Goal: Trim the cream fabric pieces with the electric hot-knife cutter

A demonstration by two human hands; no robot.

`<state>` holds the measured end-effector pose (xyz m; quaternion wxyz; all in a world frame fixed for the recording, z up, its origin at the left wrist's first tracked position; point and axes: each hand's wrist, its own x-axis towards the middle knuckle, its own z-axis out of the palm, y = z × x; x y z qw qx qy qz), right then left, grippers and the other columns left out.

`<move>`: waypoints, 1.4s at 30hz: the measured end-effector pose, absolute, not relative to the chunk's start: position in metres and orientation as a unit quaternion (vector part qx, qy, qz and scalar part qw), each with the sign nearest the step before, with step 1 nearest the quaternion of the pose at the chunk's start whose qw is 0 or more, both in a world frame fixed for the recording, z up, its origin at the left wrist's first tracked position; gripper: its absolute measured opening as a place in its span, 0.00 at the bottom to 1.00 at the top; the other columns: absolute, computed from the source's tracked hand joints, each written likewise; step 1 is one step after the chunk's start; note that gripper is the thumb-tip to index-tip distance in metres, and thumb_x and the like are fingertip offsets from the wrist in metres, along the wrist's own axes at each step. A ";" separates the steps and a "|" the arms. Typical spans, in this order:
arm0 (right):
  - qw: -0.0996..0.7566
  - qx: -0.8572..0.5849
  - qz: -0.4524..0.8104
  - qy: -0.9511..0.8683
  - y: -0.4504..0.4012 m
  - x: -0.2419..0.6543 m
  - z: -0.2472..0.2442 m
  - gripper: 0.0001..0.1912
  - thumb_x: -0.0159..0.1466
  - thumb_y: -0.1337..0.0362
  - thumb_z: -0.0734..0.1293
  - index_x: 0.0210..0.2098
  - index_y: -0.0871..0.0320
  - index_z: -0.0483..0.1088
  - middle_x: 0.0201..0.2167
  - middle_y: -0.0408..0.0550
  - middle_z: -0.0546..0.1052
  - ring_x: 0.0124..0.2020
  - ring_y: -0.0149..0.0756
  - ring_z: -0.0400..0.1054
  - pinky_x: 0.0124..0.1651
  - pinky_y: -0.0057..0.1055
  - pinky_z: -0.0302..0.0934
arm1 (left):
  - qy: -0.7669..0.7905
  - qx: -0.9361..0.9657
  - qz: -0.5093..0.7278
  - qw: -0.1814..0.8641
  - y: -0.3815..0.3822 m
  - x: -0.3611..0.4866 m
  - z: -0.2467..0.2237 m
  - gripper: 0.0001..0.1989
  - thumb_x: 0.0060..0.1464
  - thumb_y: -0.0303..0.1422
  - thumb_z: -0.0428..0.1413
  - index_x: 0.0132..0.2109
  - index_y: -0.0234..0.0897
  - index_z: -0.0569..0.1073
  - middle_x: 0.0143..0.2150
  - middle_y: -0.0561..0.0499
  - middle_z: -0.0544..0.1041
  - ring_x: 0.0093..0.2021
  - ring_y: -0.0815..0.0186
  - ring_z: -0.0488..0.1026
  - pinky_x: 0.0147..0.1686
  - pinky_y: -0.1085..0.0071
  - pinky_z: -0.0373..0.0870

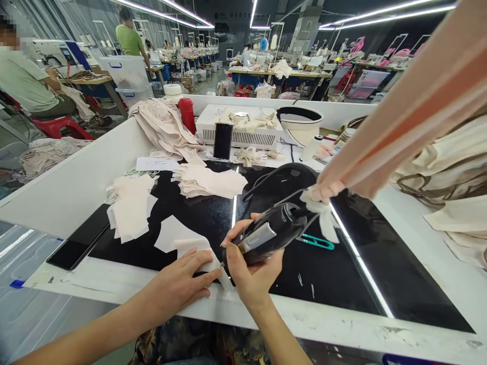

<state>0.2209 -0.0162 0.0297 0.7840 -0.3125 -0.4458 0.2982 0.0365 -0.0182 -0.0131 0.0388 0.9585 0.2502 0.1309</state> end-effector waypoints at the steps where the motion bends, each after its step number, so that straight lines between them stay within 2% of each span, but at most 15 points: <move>1: 0.785 -0.312 0.298 -0.446 -0.016 0.221 0.029 0.22 0.66 0.63 0.75 0.56 0.50 0.66 0.34 0.40 0.76 0.28 0.33 0.72 0.31 0.32 0.69 | 0.250 0.959 0.129 0.037 -0.018 0.036 -0.013 0.32 0.58 0.32 0.70 0.65 0.38 0.67 0.60 0.39 0.69 0.60 0.52 0.71 0.63 0.50 0.72; 9: 0.790 -0.311 0.296 -0.437 -0.015 0.216 0.031 0.21 0.66 0.65 0.74 0.55 0.50 0.66 0.34 0.40 0.77 0.27 0.31 0.72 0.31 0.31 0.71 | 0.244 0.961 0.125 0.041 -0.016 0.034 -0.010 0.33 0.57 0.30 0.70 0.65 0.38 0.66 0.59 0.39 0.69 0.58 0.52 0.72 0.61 0.49 0.74; 17: 0.805 -0.302 0.303 -0.412 -0.006 0.211 0.037 0.21 0.65 0.63 0.75 0.53 0.49 0.66 0.33 0.38 0.77 0.26 0.29 0.71 0.30 0.28 0.71 | 0.238 0.961 0.128 0.052 -0.015 0.034 -0.006 0.27 0.58 0.29 0.70 0.61 0.36 0.69 0.57 0.40 0.69 0.58 0.53 0.71 0.63 0.52 0.72; 23: 0.793 -0.315 0.296 -0.429 -0.003 0.208 0.035 0.19 0.64 0.69 0.73 0.51 0.50 0.66 0.33 0.37 0.77 0.27 0.28 0.71 0.30 0.27 0.71 | 0.242 0.959 0.137 0.062 -0.016 0.033 -0.011 0.23 0.64 0.30 0.65 0.62 0.36 0.69 0.57 0.42 0.69 0.60 0.53 0.71 0.64 0.51 0.72; 31: 0.799 -0.301 0.309 -0.419 0.003 0.204 0.037 0.22 0.63 0.69 0.73 0.53 0.49 0.66 0.34 0.37 0.77 0.27 0.28 0.71 0.30 0.28 0.71 | 0.240 0.960 0.138 0.045 -0.015 0.034 -0.009 0.26 0.59 0.31 0.69 0.60 0.35 0.70 0.57 0.39 0.70 0.58 0.49 0.71 0.59 0.49 0.76; 36: 0.795 -0.308 0.300 -0.428 0.008 0.201 0.037 0.19 0.63 0.72 0.72 0.49 0.49 0.67 0.33 0.36 0.77 0.26 0.28 0.72 0.31 0.28 0.71 | 0.235 0.961 0.140 0.050 -0.015 0.035 -0.010 0.26 0.58 0.31 0.70 0.60 0.33 0.70 0.58 0.37 0.70 0.60 0.47 0.70 0.59 0.49 0.76; 42: 0.790 -0.331 0.293 -0.424 0.010 0.201 0.035 0.18 0.65 0.66 0.73 0.51 0.50 0.64 0.33 0.37 0.77 0.25 0.29 0.71 0.30 0.29 0.70 | 0.240 0.957 0.151 0.059 -0.015 0.035 -0.015 0.25 0.59 0.31 0.69 0.60 0.34 0.71 0.58 0.38 0.70 0.60 0.48 0.70 0.60 0.48 0.75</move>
